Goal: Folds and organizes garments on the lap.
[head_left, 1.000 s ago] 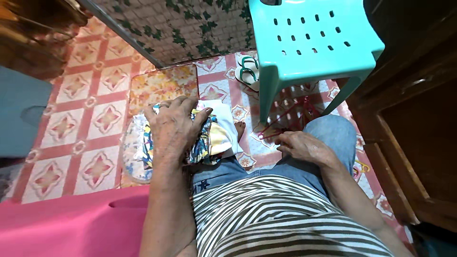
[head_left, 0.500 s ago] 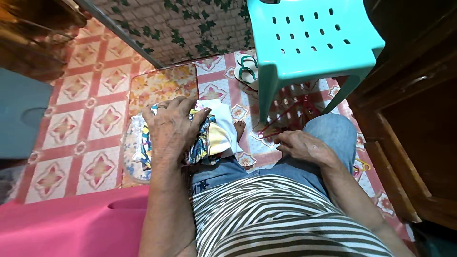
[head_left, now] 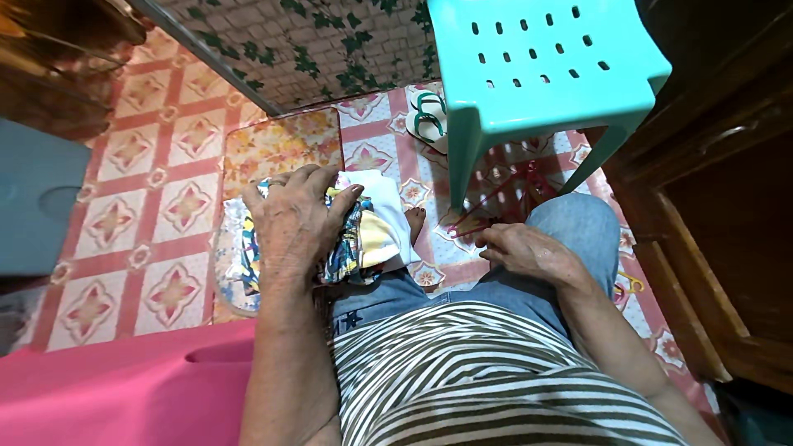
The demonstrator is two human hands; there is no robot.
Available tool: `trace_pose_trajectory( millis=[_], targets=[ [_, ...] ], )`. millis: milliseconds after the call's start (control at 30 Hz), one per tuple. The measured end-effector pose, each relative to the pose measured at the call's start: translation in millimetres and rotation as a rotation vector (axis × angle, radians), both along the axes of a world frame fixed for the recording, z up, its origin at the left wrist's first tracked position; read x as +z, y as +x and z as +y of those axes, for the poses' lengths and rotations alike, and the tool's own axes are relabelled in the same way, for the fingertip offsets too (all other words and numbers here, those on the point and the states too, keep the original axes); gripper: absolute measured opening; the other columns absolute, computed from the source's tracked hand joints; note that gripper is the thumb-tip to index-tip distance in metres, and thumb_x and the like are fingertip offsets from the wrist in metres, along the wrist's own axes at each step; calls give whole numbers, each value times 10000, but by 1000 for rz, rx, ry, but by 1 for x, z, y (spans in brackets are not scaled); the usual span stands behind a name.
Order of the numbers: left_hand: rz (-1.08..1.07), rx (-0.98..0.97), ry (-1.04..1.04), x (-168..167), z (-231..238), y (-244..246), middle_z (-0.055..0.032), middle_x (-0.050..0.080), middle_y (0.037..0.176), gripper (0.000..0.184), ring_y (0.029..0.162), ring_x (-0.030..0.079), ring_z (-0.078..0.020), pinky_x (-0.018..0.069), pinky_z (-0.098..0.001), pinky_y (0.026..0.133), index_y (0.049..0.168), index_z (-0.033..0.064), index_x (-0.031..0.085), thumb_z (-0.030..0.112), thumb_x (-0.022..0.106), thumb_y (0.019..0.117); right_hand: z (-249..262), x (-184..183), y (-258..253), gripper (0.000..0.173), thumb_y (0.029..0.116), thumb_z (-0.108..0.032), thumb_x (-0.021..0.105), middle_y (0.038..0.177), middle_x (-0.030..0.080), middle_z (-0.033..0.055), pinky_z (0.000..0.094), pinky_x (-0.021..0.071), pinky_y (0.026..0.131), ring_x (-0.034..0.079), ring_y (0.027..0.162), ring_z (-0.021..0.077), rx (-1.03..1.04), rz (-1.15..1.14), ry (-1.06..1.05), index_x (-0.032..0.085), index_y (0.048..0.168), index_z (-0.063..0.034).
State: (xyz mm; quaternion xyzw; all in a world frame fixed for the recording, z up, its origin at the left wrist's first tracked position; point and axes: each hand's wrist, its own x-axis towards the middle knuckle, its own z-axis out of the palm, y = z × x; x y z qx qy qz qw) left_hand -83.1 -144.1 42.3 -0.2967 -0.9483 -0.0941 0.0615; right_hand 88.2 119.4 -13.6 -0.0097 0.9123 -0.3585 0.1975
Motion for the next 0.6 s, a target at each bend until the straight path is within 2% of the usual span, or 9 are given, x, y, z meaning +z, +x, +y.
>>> trace_pose_trajectory(
  millis=[300,467,600],
  targets=[
    [-10,5,-16,1,1,0,-186,624,1364,542,1274,534,-481,267,-770,1016,1309,86,667,510,463,1041,0,-2,0,298,1063,-173,517,1111,683,231,557,489,930,658,1047,376,-3,6,-13,674,1213,31],
    [-46,17,-14,3,3,-2,-214,621,1362,530,1289,518,-504,235,-779,1033,1315,56,661,475,486,1042,0,-1,1,289,1063,-173,522,1112,683,223,553,491,926,659,1049,372,-4,10,-13,677,1214,19],
    [-39,9,-24,4,3,0,-216,625,1355,532,1278,525,-504,249,-771,1028,1319,58,659,478,479,1044,1,-2,3,295,1061,-181,525,1104,688,222,555,493,922,662,1047,371,-10,34,-21,681,1215,17]
  ],
)
